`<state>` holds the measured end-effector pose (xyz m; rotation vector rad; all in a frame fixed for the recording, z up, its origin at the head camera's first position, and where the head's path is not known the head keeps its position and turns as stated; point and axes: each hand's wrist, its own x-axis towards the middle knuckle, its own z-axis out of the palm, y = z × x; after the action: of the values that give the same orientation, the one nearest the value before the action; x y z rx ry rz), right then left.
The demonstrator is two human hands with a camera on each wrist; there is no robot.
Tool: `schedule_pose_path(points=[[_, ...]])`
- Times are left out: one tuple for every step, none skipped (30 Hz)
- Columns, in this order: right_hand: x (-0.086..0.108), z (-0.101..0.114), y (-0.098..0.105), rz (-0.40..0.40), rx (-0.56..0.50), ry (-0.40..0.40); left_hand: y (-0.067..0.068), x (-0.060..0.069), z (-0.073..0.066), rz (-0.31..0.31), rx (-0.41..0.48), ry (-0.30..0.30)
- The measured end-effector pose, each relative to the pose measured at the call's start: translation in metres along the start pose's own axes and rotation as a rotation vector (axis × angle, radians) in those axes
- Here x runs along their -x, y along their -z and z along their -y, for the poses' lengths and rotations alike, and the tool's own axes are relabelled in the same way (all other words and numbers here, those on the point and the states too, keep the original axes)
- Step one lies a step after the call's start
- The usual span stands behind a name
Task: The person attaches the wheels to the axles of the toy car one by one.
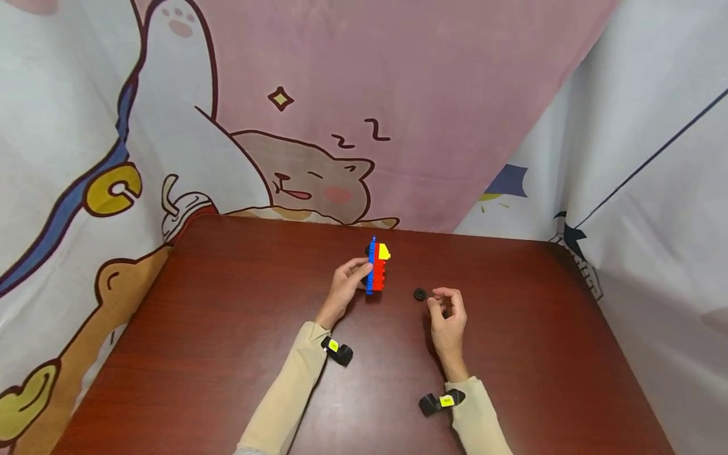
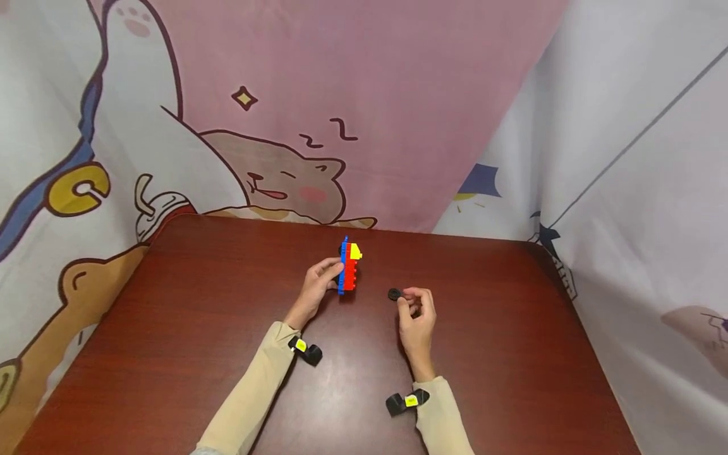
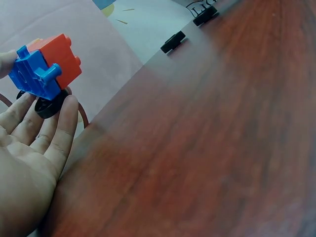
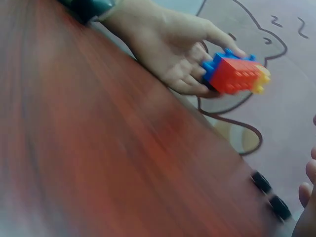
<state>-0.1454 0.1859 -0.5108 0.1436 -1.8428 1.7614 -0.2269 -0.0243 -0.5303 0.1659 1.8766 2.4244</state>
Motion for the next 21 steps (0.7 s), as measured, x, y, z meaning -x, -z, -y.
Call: schedule_pose_path(points=[[0.0,0.0,0.005,-0.01,0.004,-0.007,0.0,0.0,0.0,0.004,0.001,0.0],[0.0,-0.001,0.01,-0.022,0.006,-0.019,0.0,0.0,0.0,0.007,0.002,0.001],[0.0,-0.002,0.016,-0.035,0.02,-0.031,0.0,0.001,-0.001,0.009,0.001,0.005],[-0.001,-0.004,0.021,-0.042,0.031,-0.05,0.0,0.001,-0.001,0.012,0.003,0.006],[-0.001,-0.007,0.025,-0.046,0.051,-0.072,0.001,0.001,-0.001,0.014,0.005,0.006],[-0.002,-0.01,0.03,-0.046,0.072,-0.101,0.001,0.001,-0.002,0.012,0.009,0.005],[-0.002,-0.014,0.033,-0.039,0.104,-0.13,0.001,0.001,-0.002,0.009,0.013,0.008],[-0.003,-0.019,0.036,-0.024,0.143,-0.156,0.002,0.001,-0.001,0.006,0.014,0.007],[-0.003,-0.024,0.038,-0.001,0.198,-0.181,0.002,0.002,-0.001,0.002,0.016,0.008],[-0.003,-0.028,0.04,0.029,0.253,-0.201,0.002,0.003,0.0,0.002,0.02,0.004],[-0.002,-0.031,0.041,0.061,0.315,-0.212,0.003,0.003,0.001,-0.001,0.02,0.006],[-0.002,-0.033,0.041,0.098,0.375,-0.217,0.003,0.004,0.002,0.002,0.017,0.012],[-0.002,-0.034,0.041,0.133,0.438,-0.211,0.004,0.004,0.002,0.006,0.008,0.015],[-0.001,-0.035,0.04,0.163,0.499,-0.205,0.004,0.003,0.002,0.009,0.0,0.015],[-0.001,-0.035,0.04,0.186,0.551,-0.201,0.004,0.003,0.002,0.011,-0.008,0.017],[-0.001,-0.035,0.039,0.203,0.587,-0.196,0.004,0.003,0.002,0.013,-0.014,0.02],[-0.001,-0.035,0.039,0.213,0.624,-0.19,0.004,0.002,0.001,0.014,-0.021,0.024],[-0.001,-0.034,0.039,0.221,0.658,-0.183,0.003,0.002,0.0,0.015,-0.025,0.023],[-0.001,-0.034,0.039,0.224,0.686,-0.18,0.003,0.002,0.0,0.01,-0.028,0.018],[-0.001,-0.034,0.038,0.229,0.708,-0.178,0.002,0.002,-0.001,0.007,-0.023,0.015],[-0.001,-0.033,0.038,0.234,0.72,-0.174,0.001,0.002,-0.001,0.005,-0.02,0.013]])
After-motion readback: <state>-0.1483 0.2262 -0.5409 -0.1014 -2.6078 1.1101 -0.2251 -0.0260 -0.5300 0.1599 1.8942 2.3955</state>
